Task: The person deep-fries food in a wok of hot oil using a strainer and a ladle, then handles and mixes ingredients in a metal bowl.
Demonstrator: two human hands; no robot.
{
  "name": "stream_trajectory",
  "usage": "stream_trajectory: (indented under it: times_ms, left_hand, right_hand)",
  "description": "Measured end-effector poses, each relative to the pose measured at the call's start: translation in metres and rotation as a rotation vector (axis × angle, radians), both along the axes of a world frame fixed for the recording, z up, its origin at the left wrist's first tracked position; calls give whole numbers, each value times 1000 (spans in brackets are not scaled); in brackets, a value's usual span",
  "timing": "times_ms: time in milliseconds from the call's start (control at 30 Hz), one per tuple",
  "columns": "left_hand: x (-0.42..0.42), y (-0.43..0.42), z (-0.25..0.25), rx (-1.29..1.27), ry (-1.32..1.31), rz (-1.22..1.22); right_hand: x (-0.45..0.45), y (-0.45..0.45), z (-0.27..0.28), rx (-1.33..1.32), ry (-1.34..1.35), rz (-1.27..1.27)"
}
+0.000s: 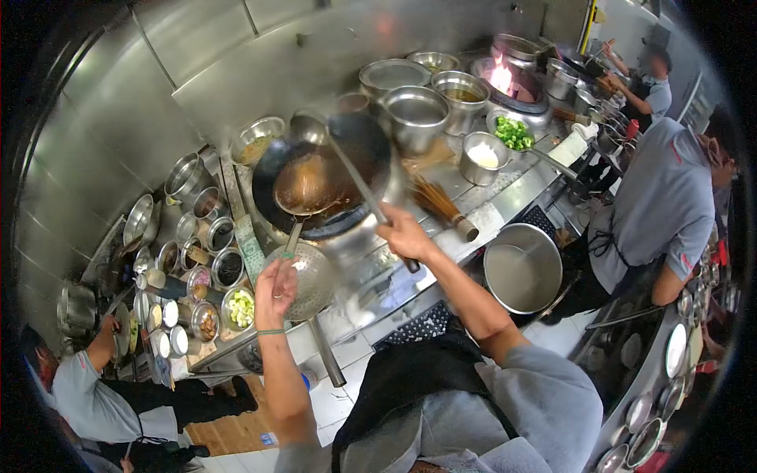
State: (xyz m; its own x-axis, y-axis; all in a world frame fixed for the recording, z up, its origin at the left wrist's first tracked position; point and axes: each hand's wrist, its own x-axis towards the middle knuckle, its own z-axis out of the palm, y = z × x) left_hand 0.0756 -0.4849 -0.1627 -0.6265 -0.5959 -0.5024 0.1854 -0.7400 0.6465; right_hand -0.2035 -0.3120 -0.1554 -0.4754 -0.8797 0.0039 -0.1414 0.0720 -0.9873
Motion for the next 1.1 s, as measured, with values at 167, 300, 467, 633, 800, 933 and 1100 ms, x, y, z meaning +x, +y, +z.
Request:
stream_trajectory:
  times_ms: [167, 300, 467, 633, 800, 933, 1100]
  left_hand:
    - [26, 39, -17, 186, 139, 96]
    - [46, 95, -36, 147, 0, 22]
    - [32, 133, -15, -53, 5, -71]
    - [-7, 149, 15, -163, 37, -117]
    - [-34, 183, 21, -197, -67, -131]
    - [-47, 216, 21, -177, -125, -90]
    - [-68, 251, 29, -265, -213, -156]
  right_hand:
    - [-31, 82, -9, -45, 200, -222]
    - [-51, 166, 9, 286, 332, -339]
    - [-101, 215, -58, 255, 605, -380]
    - [-132, 221, -112, 415, 902, -407]
    - [-83, 193, -100, 197, 1110, -118]
    - [-32, 178, -161, 598, 393, 491]
    - [-67, 152, -311, 753, 635, -96]
